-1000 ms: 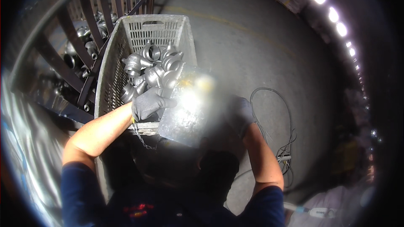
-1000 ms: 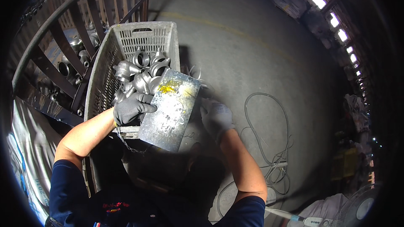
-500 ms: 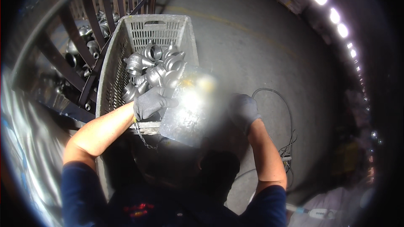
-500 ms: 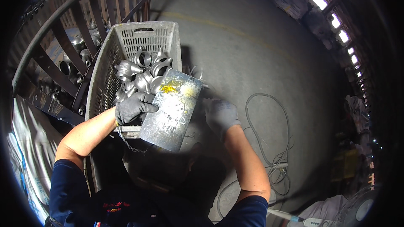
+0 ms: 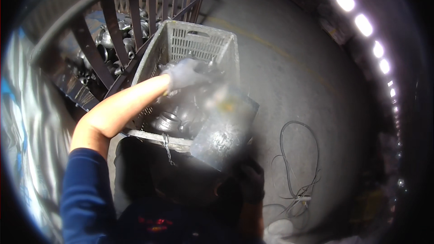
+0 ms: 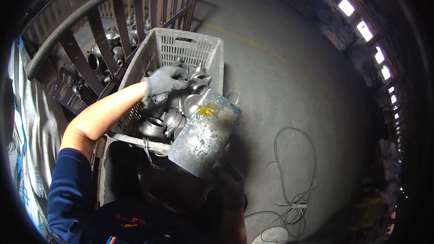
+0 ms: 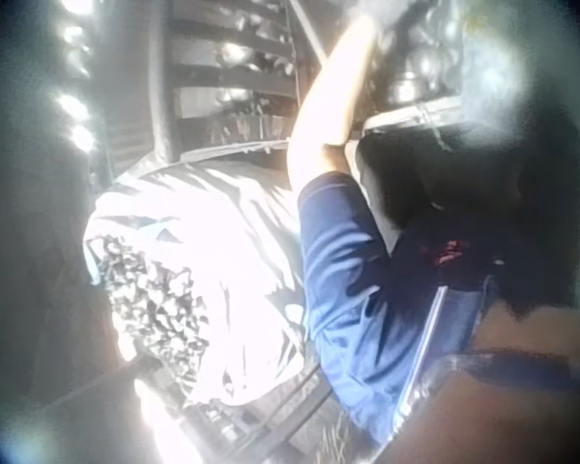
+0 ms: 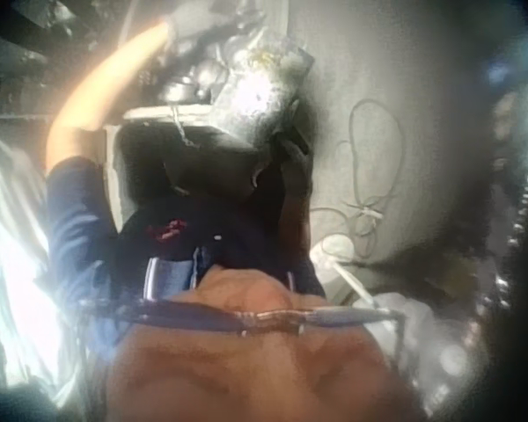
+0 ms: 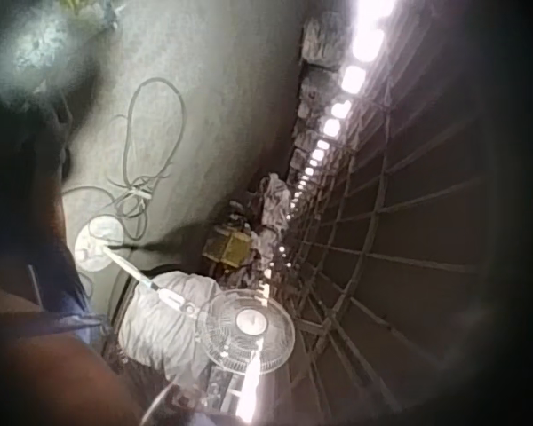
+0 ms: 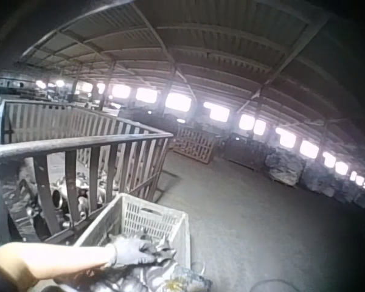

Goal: Deburring and inspecting curved metal fabrication parts using a hand scraper tool.

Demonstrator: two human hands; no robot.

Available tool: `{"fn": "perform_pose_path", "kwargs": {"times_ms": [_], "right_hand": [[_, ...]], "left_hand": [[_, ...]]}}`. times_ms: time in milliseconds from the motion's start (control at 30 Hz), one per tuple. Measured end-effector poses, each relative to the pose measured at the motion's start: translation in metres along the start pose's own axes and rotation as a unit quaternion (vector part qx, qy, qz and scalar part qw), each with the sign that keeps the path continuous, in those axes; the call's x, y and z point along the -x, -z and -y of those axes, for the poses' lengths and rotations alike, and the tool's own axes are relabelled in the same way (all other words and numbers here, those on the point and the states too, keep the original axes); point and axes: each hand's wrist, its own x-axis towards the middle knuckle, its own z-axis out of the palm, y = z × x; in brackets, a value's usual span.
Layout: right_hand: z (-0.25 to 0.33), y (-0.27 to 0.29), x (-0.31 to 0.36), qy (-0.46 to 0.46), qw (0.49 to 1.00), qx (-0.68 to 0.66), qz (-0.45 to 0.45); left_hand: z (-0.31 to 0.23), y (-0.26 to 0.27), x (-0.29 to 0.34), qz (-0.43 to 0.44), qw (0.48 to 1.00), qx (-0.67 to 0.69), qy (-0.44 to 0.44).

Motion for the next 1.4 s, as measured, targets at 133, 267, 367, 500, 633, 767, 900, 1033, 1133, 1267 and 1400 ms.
{"fn": "perform_pose_path", "kwargs": {"times_ms": [133,267,367,500,633,767,900,1033,1133,1267,1400], "right_hand": [[-0.022,-0.009,0.004,0.009,0.995,-0.094,-0.030],[-0.011,-0.032,0.011,0.020,0.992,0.028,-0.118],[-0.017,-0.033,0.015,0.080,0.986,0.113,-0.094],[-0.022,-0.033,0.008,0.124,0.979,0.121,-0.105],[-0.025,-0.026,0.001,0.145,0.978,0.126,-0.079],[-0.020,-0.016,0.022,0.161,0.960,0.186,-0.134],[-0.013,-0.026,0.052,0.107,0.977,0.115,-0.144],[-0.007,-0.061,0.070,0.088,0.994,0.064,0.014],[-0.026,-0.077,0.063,0.128,0.972,0.181,0.073],[-0.017,-0.097,0.071,0.344,0.775,0.524,0.082],[-0.021,-0.106,0.084,-0.030,0.999,0.018,0.028]], "left_hand": [[0.008,-0.047,-0.041,0.046,0.998,0.015,-0.040],[0.026,-0.084,-0.065,0.080,0.957,-0.205,-0.191],[0.031,-0.075,-0.058,0.033,0.940,-0.225,-0.253],[0.028,-0.054,-0.034,0.008,0.989,0.070,-0.131],[0.062,-0.022,-0.003,-0.117,0.988,0.034,-0.098],[0.018,0.049,0.085,-0.195,0.968,0.155,-0.030],[-0.014,0.070,0.181,-0.269,0.918,0.289,-0.018],[-0.016,0.036,0.246,-0.275,0.835,0.475,-0.027],[-0.007,-0.003,0.274,-0.245,0.783,0.572,-0.014],[0.023,-0.038,0.298,-0.207,0.793,0.572,0.003],[0.049,-0.054,0.291,-0.091,0.762,0.641,0.013]]}}
